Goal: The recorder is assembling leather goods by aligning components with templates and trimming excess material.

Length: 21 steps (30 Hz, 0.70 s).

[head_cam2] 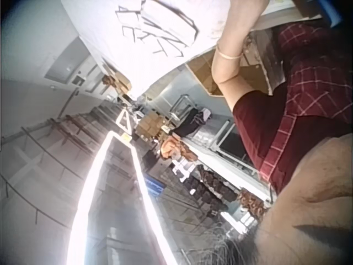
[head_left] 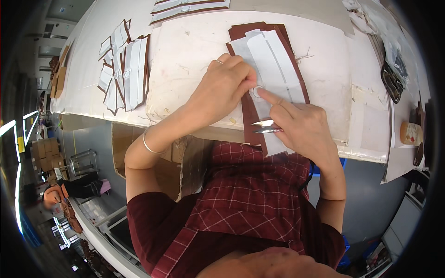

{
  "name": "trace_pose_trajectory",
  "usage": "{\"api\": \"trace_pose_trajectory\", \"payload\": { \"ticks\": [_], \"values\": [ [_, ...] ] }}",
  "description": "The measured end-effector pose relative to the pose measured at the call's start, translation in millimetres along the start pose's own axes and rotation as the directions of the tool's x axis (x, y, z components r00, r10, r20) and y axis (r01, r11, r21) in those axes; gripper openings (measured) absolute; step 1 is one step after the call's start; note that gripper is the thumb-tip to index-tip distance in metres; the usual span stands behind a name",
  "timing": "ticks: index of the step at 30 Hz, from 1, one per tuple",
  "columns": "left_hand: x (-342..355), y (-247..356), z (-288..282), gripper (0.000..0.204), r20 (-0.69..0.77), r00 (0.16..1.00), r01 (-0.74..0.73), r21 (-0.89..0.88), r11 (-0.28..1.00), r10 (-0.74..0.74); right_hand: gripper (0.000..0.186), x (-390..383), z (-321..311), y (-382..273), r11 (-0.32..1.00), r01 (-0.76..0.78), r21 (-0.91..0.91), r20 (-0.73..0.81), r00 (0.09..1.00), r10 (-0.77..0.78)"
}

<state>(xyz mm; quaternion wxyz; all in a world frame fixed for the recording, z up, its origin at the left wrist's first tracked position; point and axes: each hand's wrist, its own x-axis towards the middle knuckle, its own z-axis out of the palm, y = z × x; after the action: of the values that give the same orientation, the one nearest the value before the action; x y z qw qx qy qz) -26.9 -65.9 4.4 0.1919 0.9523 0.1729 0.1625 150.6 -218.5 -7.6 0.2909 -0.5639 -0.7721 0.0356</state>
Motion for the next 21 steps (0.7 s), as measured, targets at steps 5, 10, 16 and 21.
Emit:
{"api": "trace_pose_trajectory", "payload": {
  "ticks": [5, 10, 16, 21],
  "values": [
    [-3.5, -2.4, 2.2, 0.008, 0.023, 0.943, 0.308, -0.446, 0.840, -0.333, 0.028, -0.7, -0.2, 0.2, 1.000, -0.007, -0.003, 0.010, 1.000, 0.007],
    [-0.7, 1.5, -1.4, 0.008, -0.011, 1.000, 0.019, -0.049, 0.999, -0.019, 0.027, -0.7, 1.0, 0.7, 1.000, 0.001, -0.004, -0.003, 1.000, -0.001],
    [-4.1, -5.2, -3.8, 0.010, 0.039, 0.907, 0.391, -0.444, 0.806, -0.419, 0.027, -1.8, 0.4, 0.9, 1.000, -0.011, -0.010, 0.008, 1.000, 0.011],
    [-0.2, 3.6, -3.8, 0.012, -0.035, 0.992, 0.114, -0.201, 0.973, -0.123, 0.028, -0.1, 1.4, 0.3, 1.000, -0.004, -0.010, -0.002, 1.000, 0.004]
  ]
}}
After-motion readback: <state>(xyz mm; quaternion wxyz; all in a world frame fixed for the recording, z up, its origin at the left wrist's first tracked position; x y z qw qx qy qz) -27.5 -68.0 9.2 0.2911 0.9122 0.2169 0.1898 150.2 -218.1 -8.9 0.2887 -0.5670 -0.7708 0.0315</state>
